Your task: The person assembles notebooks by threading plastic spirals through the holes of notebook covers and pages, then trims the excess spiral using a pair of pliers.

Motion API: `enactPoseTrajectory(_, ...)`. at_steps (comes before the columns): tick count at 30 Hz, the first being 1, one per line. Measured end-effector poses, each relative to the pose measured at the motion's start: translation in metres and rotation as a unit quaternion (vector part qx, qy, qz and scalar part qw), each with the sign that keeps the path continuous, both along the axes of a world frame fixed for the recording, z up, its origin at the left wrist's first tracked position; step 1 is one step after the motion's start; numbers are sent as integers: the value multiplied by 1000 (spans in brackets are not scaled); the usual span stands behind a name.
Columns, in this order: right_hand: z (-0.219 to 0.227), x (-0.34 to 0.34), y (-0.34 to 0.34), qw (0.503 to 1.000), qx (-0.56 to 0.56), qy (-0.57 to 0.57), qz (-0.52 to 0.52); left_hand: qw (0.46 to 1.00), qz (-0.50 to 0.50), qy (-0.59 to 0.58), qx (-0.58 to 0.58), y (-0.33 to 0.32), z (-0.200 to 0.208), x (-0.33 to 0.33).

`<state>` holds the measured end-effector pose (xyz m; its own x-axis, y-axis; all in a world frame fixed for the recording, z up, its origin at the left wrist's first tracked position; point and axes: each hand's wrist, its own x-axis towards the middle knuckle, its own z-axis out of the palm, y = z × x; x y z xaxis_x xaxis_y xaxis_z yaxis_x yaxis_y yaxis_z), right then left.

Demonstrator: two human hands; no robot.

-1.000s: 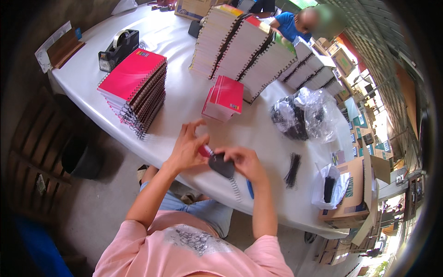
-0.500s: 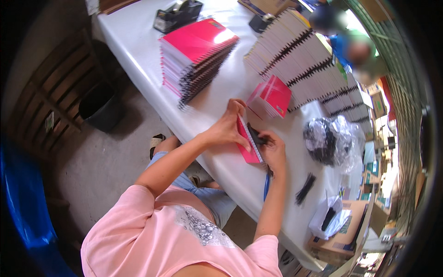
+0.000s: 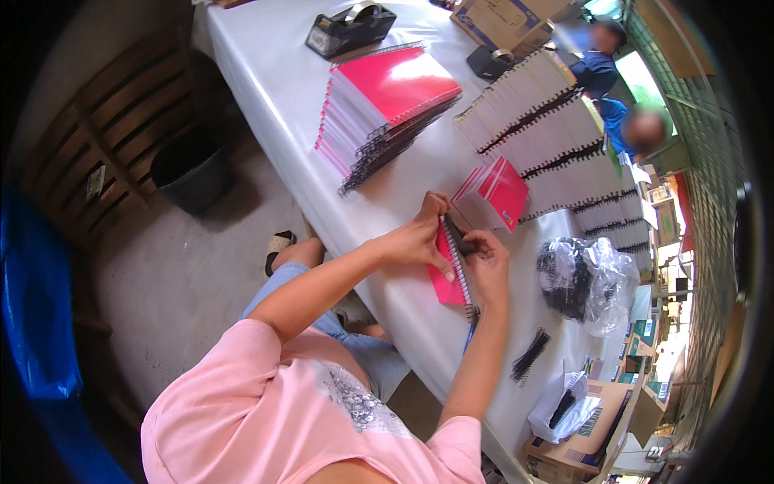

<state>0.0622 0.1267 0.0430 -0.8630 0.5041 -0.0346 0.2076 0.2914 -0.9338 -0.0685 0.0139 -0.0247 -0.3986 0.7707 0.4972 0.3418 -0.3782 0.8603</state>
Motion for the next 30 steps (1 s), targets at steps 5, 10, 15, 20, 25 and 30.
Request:
enactPoseTrajectory(5, -3, -1, -11, 993, -73, 88, -5, 1000, -5, 5, 6, -1, -5, -2)
enactPoseTrajectory(10, -8, 55, 31, 966, 198, 11, -168, 998, -28, -64, 7, 1, -8, -7)
enactPoseTrajectory(15, -25, 147, 9, 864, 382, -139, -298, 970, 13, -240, 36, -18, 12, 7)
enactPoseTrajectory(20, -48, 153, -93, 789, 522, -218, -241, 970, 102, -211, 64, -32, 32, 28)
enactPoseTrajectory(25, -25, 121, -109, 901, 285, -67, -320, 975, 188, -44, 112, -36, 46, 37)
enactPoseTrajectory(30, 44, 71, -131, 939, 306, 38, -154, 952, 239, 67, 181, -43, 49, 34)
